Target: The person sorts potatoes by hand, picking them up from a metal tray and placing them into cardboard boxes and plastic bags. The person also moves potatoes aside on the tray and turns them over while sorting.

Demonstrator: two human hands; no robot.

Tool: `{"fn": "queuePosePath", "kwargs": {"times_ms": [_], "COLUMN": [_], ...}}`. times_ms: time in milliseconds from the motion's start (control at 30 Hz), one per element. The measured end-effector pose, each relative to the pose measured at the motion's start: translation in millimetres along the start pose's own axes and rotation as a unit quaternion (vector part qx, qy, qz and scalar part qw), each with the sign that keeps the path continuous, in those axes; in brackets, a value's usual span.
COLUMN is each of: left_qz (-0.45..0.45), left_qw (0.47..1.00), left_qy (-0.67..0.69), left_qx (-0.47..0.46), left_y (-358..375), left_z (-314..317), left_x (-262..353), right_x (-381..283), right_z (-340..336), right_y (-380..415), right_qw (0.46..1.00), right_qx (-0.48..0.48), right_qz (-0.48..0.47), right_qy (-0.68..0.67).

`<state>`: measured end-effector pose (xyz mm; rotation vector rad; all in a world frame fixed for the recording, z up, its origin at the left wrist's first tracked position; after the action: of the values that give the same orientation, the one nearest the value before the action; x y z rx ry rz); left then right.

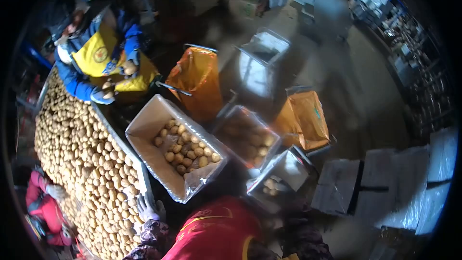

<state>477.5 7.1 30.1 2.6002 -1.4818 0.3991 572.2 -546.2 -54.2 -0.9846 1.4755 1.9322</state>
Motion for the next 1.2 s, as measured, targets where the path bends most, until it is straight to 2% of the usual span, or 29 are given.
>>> {"fn": "queuePosePath", "kwargs": {"times_ms": [33, 67, 100, 200, 300, 333, 367, 400, 467, 533, 567, 600, 633, 667, 700, 733, 767, 833, 867, 900, 933, 967, 1033, 1067, 1100, 1167, 1200], "left_qz": [-0.013, -0.013, -0.008, -0.028, -0.017, -0.01, -0.003, 0.001, 0.004, 0.004, 0.01, -0.027, -0.063, -0.135, -0.15, -0.187, -0.224, -0.322, -0.352, -0.38, -0.368, -0.367, -0.359, -0.372, -0.382, -0.394, -0.336], "left_qw": [1.0, 1.0, 1.0, 0.999, 0.998, 0.997, 0.995, 0.993, 0.989, 0.984, 0.974, 0.971, 0.966, 0.943, 0.925, 0.924, 0.921, 0.901, 0.89, 0.879, 0.891, 0.89, 0.892, 0.884, 0.889, 0.879, 0.921], "left_qy": [0.0, 0.013, 0.004, 0.027, 0.062, 0.075, 0.087, 0.107, 0.133, 0.163, 0.195, 0.199, 0.205, 0.235, 0.202, 0.172, 0.143, 0.13, 0.142, 0.155, 0.18, 0.174, 0.158, 0.143, 0.183, 0.266, 0.197], "left_qx": [-0.002, 0.0, -0.007, -0.018, 0.005, 0.026, 0.049, 0.054, 0.068, 0.076, 0.113, 0.13, 0.146, 0.193, 0.283, 0.284, 0.284, 0.26, 0.253, 0.245, 0.196, 0.206, 0.225, 0.245, 0.176, 0.035, -0.01], "left_y": [-0.6, -1.3, -2.0, -5.5, -3.8, -3.5, -0.7, 6.4, 28.1, 62.0, 79.9, 98.2, 116.4, 133.9, 160.3, 187.3, 206.8, 241.6, 259.3, 276.1, 283.4, 289.2, 294.0, 296.5, 282.4, 253.8, 243.4], "left_z": [-2.5, -9.9, -9.6, -14.7, -17.9, -26.7, -34.9, -37.8, -44.2, -74.1, -87.3, -105.1, -118.0, -123.5, -124.0, -113.6, -116.5, -119.0, -109.6, -99.2, -85.9, -78.6, -71.1, -72.6, -82.6, -113.6, -84.2], "left_x": [0.0, 6.4, 7.2, 9.1, 3.8, 8.5, 13.2, 15.2, 15.0, 17.1, 10.2, -2.6, -15.2, -39.0, -57.9, -75.6, -90.5, -109.2, -120.2, -130.9, -136.4, -141.3, -148.9, -153.6, -158.5, -158.7, -157.1], "right_x": [34.1, 71.4, 105.4, -2.4, -135.6, -156.9, -154.2, -171.4, -225.4, -224.7, -213.8, -226.0, -215.1, -197.5, -167.1, -115.4, -90.5, 6.4, -24.0, -10.8, -13.1, -18.7, -21.2, -60.6, -87.1, -89.8, -92.3], "right_z": [-39.3, -80.1, -117.1, -79.2, 31.0, 65.2, 86.4, 125.2, 240.5, 327.6, 365.8, 419.9, 460.3, 493.5, 518.5, 533.6, 556.6, 593.2, 610.9, 632.5, 638.4, 645.3, 673.4, 679.3, 691.9, 675.8, 660.2], "right_y": [-3.7, -10.0, -19.7, -38.7, -69.7, -87.6, -119.2, -132.1, -117.8, -119.3, -124.6, -92.0, -88.8, -86.8, -92.2, -120.5, -112.2, -97.2, 0.1, 48.5, 71.5, 88.0, 52.5, 62.5, 63.8, -29.5, -40.8], "right_qw": [0.978, 0.889, 0.792, 0.86, 0.877, 0.836, 0.847, 0.833, 0.807, 0.773, 0.747, 0.671, 0.669, 0.604, 0.532, 0.432, 0.393, 0.232, 0.333, 0.206, 0.24, 0.274, 0.326, 0.366, 0.37, 0.328, 0.297], "right_qx": [0.054, 0.111, 0.158, 0.222, 0.19, 0.165, 0.125, 0.096, 0.03, -0.039, -0.068, -0.091, -0.146, -0.13, -0.106, -0.138, -0.104, -0.19, -0.336, -0.373, -0.439, -0.497, -0.474, -0.39, -0.37, -0.276, -0.237], "right_qz": [-0.029, -0.066, -0.098, -0.071, -0.166, -0.318, -0.317, -0.329, -0.316, -0.417, -0.471, -0.553, -0.542, -0.557, -0.576, -0.64, -0.595, -0.542, -0.603, -0.503, -0.549, -0.588, -0.542, -0.646, -0.626, -0.613, -0.649], "right_qy": [0.199, 0.438, 0.581, 0.454, 0.41, 0.415, 0.408, 0.435, 0.498, 0.476, 0.464, 0.485, 0.488, 0.555, 0.612, 0.62, 0.693, 0.785, 0.642, 0.752, 0.67, 0.576, 0.612, 0.544, 0.579, 0.664, 0.659]}}
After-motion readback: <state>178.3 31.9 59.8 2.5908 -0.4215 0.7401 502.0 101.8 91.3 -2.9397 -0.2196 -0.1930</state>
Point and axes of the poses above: each hand's wrist, its own y-axis away from the middle knuckle, its own z-axis out of the palm, x = y × z, the point moved 9 cm from there along -y, towards the middle knuckle, and after that the axes turned 14 degrees about y, right-handed, at the moved point
